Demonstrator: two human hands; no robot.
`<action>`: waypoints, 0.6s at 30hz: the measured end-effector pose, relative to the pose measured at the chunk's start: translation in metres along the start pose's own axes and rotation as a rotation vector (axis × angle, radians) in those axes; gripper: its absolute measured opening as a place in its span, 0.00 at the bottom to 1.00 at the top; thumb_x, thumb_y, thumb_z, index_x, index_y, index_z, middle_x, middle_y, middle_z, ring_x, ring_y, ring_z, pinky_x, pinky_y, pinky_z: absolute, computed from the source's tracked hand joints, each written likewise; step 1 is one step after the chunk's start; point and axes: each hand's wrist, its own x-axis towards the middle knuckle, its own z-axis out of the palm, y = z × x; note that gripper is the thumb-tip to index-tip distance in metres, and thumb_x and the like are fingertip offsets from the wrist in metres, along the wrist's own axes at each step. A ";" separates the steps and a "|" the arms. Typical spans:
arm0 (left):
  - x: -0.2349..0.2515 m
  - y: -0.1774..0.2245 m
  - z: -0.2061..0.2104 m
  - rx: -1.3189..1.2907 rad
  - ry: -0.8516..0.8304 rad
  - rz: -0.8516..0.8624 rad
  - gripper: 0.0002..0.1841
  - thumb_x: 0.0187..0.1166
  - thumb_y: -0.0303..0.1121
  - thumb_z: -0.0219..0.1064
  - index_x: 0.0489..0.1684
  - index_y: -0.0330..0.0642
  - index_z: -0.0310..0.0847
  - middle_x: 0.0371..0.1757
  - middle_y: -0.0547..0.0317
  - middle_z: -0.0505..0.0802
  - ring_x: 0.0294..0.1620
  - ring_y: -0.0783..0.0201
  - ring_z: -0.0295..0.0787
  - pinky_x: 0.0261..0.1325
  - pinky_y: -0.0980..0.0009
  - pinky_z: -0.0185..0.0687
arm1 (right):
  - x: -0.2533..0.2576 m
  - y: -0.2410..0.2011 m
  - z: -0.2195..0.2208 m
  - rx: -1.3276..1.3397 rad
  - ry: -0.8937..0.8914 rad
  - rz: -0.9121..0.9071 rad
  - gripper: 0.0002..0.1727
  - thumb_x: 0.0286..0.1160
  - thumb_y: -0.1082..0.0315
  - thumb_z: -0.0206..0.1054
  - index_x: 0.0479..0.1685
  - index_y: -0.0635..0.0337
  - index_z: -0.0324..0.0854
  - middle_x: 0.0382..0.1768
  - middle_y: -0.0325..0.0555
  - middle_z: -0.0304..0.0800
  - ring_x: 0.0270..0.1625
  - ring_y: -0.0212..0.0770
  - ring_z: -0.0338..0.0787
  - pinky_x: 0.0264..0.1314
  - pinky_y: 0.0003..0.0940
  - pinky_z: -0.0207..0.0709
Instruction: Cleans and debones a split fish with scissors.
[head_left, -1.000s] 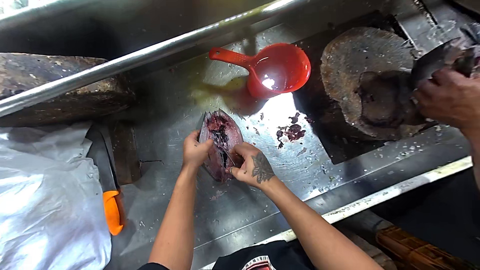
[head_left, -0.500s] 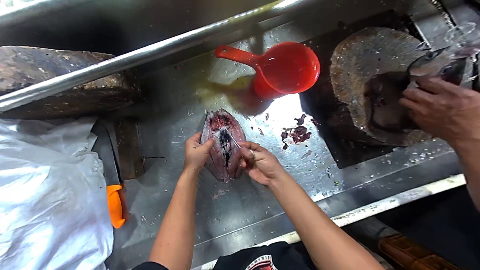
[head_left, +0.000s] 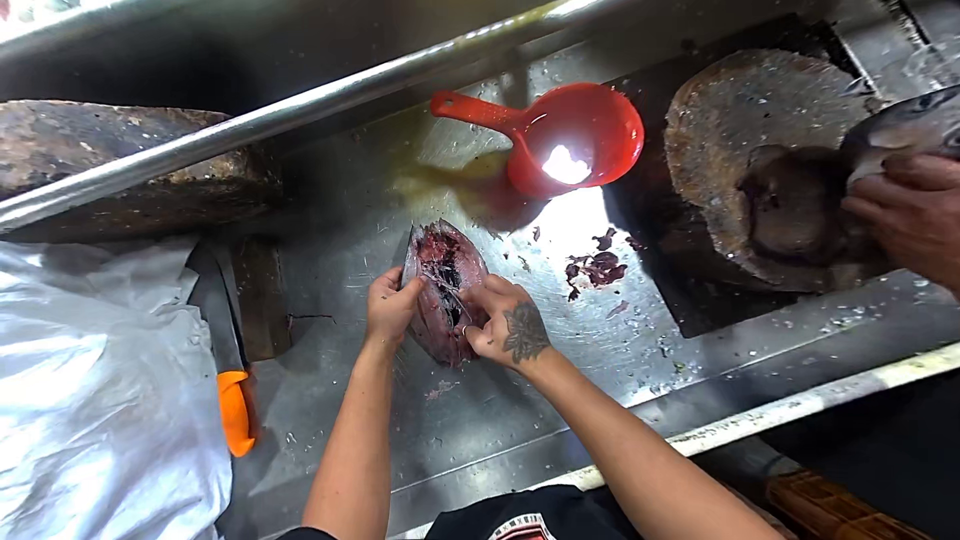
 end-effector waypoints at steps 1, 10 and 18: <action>0.000 -0.001 -0.001 0.000 0.003 0.004 0.10 0.77 0.24 0.73 0.52 0.32 0.89 0.38 0.48 0.97 0.37 0.61 0.95 0.46 0.63 0.92 | 0.001 -0.001 0.004 0.002 -0.008 -0.007 0.22 0.49 0.55 0.74 0.48 0.48 0.94 0.40 0.43 0.90 0.46 0.47 0.89 0.48 0.53 0.80; -0.001 -0.004 -0.006 -0.016 0.020 -0.021 0.08 0.75 0.24 0.74 0.48 0.32 0.89 0.36 0.49 0.96 0.36 0.61 0.95 0.45 0.63 0.92 | 0.010 0.004 -0.019 1.193 0.180 0.453 0.16 0.62 0.84 0.74 0.50 0.65 0.85 0.35 0.44 0.91 0.34 0.34 0.89 0.40 0.31 0.87; -0.003 -0.006 -0.007 -0.025 0.010 0.011 0.09 0.75 0.23 0.74 0.49 0.32 0.89 0.37 0.49 0.96 0.36 0.61 0.94 0.45 0.62 0.92 | 0.019 -0.011 -0.009 -0.012 -0.212 0.080 0.24 0.52 0.55 0.76 0.54 0.47 0.92 0.45 0.45 0.90 0.51 0.48 0.89 0.55 0.55 0.80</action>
